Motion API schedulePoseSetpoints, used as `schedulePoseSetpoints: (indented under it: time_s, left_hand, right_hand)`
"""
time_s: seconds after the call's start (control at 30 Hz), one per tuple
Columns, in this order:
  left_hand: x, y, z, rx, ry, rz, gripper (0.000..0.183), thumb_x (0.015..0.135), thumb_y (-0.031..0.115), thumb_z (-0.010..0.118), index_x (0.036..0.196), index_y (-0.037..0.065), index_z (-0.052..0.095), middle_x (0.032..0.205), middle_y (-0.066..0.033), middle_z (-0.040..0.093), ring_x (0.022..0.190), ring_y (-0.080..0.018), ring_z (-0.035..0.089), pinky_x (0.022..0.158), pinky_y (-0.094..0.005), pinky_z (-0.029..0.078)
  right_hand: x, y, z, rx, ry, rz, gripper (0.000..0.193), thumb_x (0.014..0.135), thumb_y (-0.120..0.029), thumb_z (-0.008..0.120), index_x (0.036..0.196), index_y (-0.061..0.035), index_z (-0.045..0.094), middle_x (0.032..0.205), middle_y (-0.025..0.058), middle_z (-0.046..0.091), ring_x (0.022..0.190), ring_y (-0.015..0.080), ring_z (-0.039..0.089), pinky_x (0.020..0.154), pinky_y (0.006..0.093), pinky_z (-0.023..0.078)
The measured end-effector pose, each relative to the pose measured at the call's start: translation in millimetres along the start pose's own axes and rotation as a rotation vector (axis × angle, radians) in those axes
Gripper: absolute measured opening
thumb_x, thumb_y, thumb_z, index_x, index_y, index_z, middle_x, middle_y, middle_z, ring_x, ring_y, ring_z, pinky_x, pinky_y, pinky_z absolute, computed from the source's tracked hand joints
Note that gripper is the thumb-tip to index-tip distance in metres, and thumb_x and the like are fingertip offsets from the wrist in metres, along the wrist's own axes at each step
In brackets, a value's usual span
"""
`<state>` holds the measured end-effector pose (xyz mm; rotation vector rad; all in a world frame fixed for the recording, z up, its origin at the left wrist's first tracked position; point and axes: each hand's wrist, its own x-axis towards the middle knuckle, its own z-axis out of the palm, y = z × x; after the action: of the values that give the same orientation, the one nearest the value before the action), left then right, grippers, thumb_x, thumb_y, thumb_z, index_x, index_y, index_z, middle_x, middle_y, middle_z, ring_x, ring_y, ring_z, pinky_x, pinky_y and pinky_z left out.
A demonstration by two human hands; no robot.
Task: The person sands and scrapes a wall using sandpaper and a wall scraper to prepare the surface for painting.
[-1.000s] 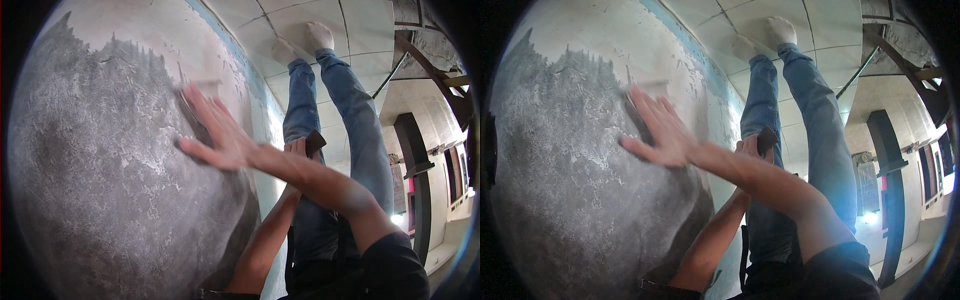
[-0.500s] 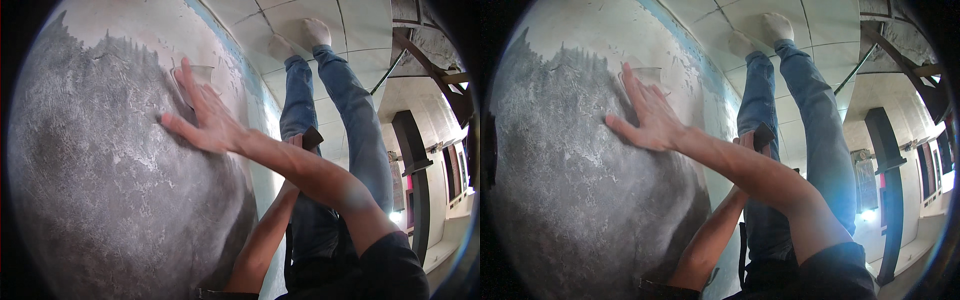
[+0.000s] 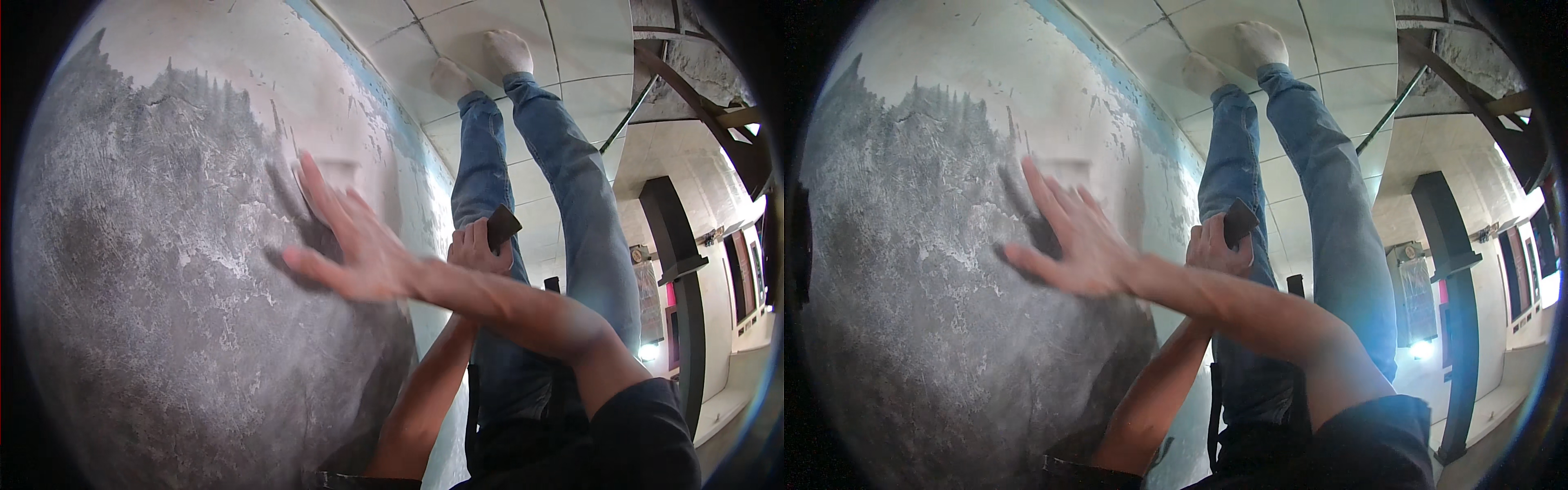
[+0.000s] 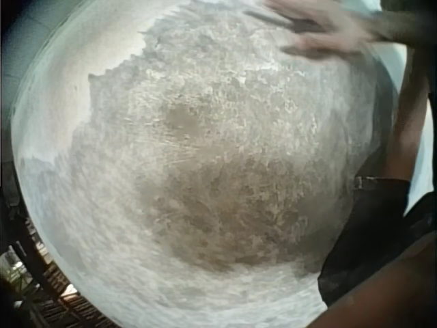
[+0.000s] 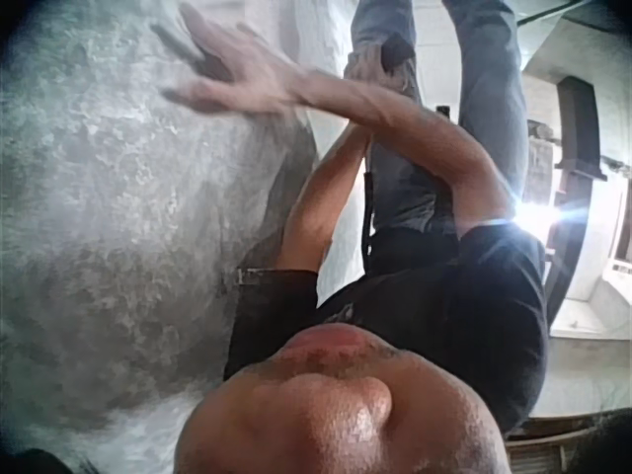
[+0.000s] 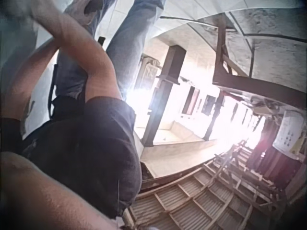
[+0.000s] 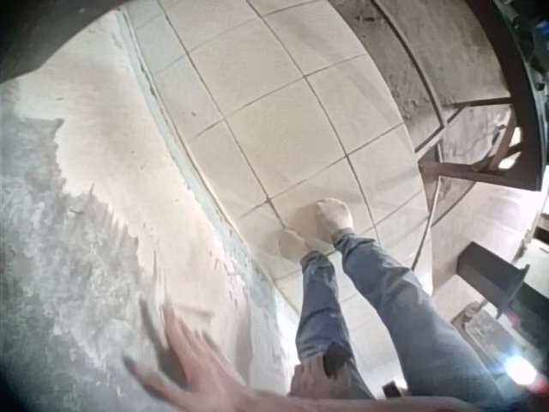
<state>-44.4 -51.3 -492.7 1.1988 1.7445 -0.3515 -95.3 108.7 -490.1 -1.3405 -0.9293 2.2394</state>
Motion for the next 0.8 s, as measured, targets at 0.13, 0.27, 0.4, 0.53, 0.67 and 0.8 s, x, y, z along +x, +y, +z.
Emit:
schedulePoseSetpoints:
  time_s: [0.13,0.27,0.4,0.53,0.67,0.8]
  left_hand:
    - [1,5,7,-0.025,-0.012,0.006,0.039,0.075,0.021,0.072,0.108,0.005,0.06,0.1,-0.0138,0.065,0.09,-0.0341,0.059,0.075,-0.0457,0.05]
    - [-16,-11,37,-0.347,0.285,-0.085,0.046,0.072,0.026,0.072,0.112,0.007,0.059,0.1,-0.0102,0.064,0.095,-0.0318,0.06,0.081,-0.0456,0.051]
    - [-1,1,3,-0.014,0.0,-0.057,0.039,0.075,0.02,0.072,0.109,0.005,0.06,0.1,-0.0124,0.065,0.094,-0.0333,0.06,0.08,-0.0458,0.051]
    - [-2,4,5,-0.032,-0.021,-0.03,0.043,0.075,0.02,0.073,0.113,0.005,0.058,0.102,-0.0123,0.064,0.091,-0.0352,0.059,0.081,-0.0466,0.05]
    - [-11,-12,14,0.001,0.229,0.158,0.044,0.075,0.019,0.073,0.113,0.003,0.057,0.102,-0.0146,0.064,0.091,-0.0355,0.059,0.08,-0.0469,0.05]
    - [-2,-2,4,-0.03,-0.012,-0.029,0.042,0.075,0.016,0.072,0.112,0.003,0.058,0.1,-0.0171,0.064,0.092,-0.0357,0.059,0.077,-0.0472,0.05]
  right_hand:
    - [-4,9,-8,-0.061,-0.04,0.004,0.11,0.084,-0.08,0.032,0.155,-0.0059,-0.009,0.157,0.0269,0.018,0.146,0.0404,0.019,0.119,0.059,0.011]
    - [54,2,-10,0.04,0.077,0.005,0.111,0.084,-0.079,0.031,0.154,-0.0041,-0.011,0.154,0.0291,0.025,0.142,0.0434,0.027,0.118,0.0608,0.013]
    - [-3,4,-3,0.043,-0.008,-0.014,0.109,0.085,-0.077,0.031,0.154,-0.0038,-0.01,0.153,0.032,0.024,0.143,0.0455,0.024,0.118,0.0603,0.013]
    - [10,6,-5,0.004,0.015,-0.069,0.107,0.087,-0.073,0.036,0.154,-0.0037,-0.011,0.153,0.0331,0.021,0.145,0.0463,0.018,0.118,0.0603,0.011]
    - [43,-3,-6,0.072,0.06,-0.043,0.108,0.086,-0.076,0.031,0.153,-0.005,-0.015,0.154,0.0338,0.019,0.144,0.0456,0.02,0.119,0.0605,0.008]
    - [-12,7,2,0.008,-0.033,-0.02,0.109,0.085,-0.079,0.03,0.154,-0.0068,-0.013,0.156,0.0289,0.018,0.145,0.0433,0.02,0.118,0.0612,0.008]
